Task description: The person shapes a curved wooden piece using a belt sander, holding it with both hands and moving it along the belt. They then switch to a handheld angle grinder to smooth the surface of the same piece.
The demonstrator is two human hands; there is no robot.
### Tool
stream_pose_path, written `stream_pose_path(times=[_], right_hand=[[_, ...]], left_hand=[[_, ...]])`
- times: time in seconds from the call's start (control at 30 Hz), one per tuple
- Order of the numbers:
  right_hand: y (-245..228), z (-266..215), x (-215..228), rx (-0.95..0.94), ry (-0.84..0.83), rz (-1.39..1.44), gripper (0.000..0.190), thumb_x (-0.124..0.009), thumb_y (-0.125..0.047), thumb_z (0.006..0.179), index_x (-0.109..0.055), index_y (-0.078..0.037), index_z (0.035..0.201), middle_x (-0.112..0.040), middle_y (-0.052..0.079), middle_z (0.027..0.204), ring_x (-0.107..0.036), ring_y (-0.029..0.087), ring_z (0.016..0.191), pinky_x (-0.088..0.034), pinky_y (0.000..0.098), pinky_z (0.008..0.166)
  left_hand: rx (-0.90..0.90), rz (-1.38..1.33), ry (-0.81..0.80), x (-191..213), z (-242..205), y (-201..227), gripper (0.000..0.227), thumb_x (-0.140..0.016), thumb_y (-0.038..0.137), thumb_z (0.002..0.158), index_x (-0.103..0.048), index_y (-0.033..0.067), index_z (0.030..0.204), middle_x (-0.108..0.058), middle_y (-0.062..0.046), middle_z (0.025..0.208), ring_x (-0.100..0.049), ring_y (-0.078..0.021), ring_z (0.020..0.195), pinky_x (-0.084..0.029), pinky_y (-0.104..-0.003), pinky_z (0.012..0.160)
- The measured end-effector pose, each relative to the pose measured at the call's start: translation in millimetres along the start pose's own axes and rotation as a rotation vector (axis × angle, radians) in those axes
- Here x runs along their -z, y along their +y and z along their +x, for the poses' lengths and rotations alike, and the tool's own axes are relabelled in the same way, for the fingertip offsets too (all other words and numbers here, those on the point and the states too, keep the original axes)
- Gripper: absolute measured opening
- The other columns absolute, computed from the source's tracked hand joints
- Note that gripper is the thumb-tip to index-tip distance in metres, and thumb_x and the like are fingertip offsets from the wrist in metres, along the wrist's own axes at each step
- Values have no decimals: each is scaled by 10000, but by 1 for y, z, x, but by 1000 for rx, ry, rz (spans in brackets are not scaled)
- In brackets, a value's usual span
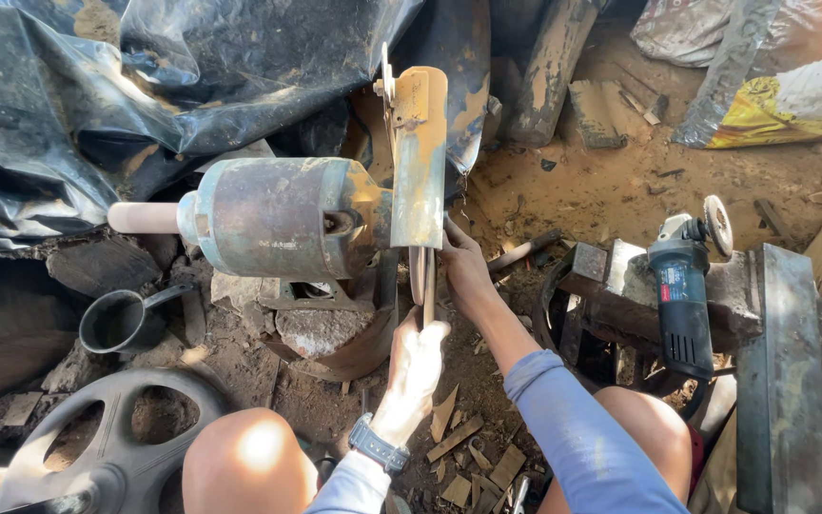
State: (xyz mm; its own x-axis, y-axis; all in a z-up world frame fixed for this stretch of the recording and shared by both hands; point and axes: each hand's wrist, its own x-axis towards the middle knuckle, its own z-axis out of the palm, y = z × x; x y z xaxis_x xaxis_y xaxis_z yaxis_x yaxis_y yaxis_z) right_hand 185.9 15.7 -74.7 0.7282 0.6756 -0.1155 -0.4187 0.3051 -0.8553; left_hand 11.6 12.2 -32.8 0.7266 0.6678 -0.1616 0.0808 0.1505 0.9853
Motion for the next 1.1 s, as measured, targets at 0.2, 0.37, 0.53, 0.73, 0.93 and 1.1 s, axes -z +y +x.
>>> stream_pose_path(times=[0.2,0.37,0.53,0.73,0.93,1.1], right_hand=[[-2,-19,1,56,-39,-206,482,-561,-112,1039,-507,54,1487,-631,120,1417,-588,138,1245,-439,261,1061],[-12,-42,-10,13,-3,-196,529,-557,-145,1028,-447,33,1514,-626,129,1411,-603,141,1202,-470,273,1007],[-19,-60,-18,13,-20,-166,557,-559,-159,1029,-424,2,1544,-619,137,1421,-588,152,1180,-470,294,1001],[-11,-89,-15,-52,62,-386,580,-583,-205,1004,-427,-63,1545,-600,101,1436,-546,163,1298,-392,321,1103],[-2,-116,-13,-23,46,-375,616,-626,-223,982,-438,-36,1538,-572,130,1421,-521,205,1320,-377,346,1132],[-5,-138,-15,-28,18,-437,639,-649,-267,962,-448,-31,1521,-553,95,1453,-483,188,1353,-363,346,1141]], left_hand=[[24,-6,-15,2,-14,1,215,-562,218,889,-603,26,976,-406,28,682,-389,-88,572,-349,-279,490],[212,-65,-9,3,-29,10,305,-582,200,855,-607,14,1096,-407,29,619,-388,-80,490,-322,-262,422],[219,-191,40,5,-53,12,433,-622,182,827,-617,91,1250,-419,61,628,-390,-52,500,-320,-250,430],[363,-146,24,13,-78,10,449,-607,202,823,-589,-14,1216,-375,24,627,-339,-97,478,-286,-293,410],[450,12,89,18,-103,6,473,-598,220,818,-595,35,1253,-421,14,614,-394,-101,492,-311,-309,435],[504,-5,74,24,-120,-5,466,-620,223,848,-592,-29,1238,-434,-25,620,-403,-125,481,-320,-304,423]])
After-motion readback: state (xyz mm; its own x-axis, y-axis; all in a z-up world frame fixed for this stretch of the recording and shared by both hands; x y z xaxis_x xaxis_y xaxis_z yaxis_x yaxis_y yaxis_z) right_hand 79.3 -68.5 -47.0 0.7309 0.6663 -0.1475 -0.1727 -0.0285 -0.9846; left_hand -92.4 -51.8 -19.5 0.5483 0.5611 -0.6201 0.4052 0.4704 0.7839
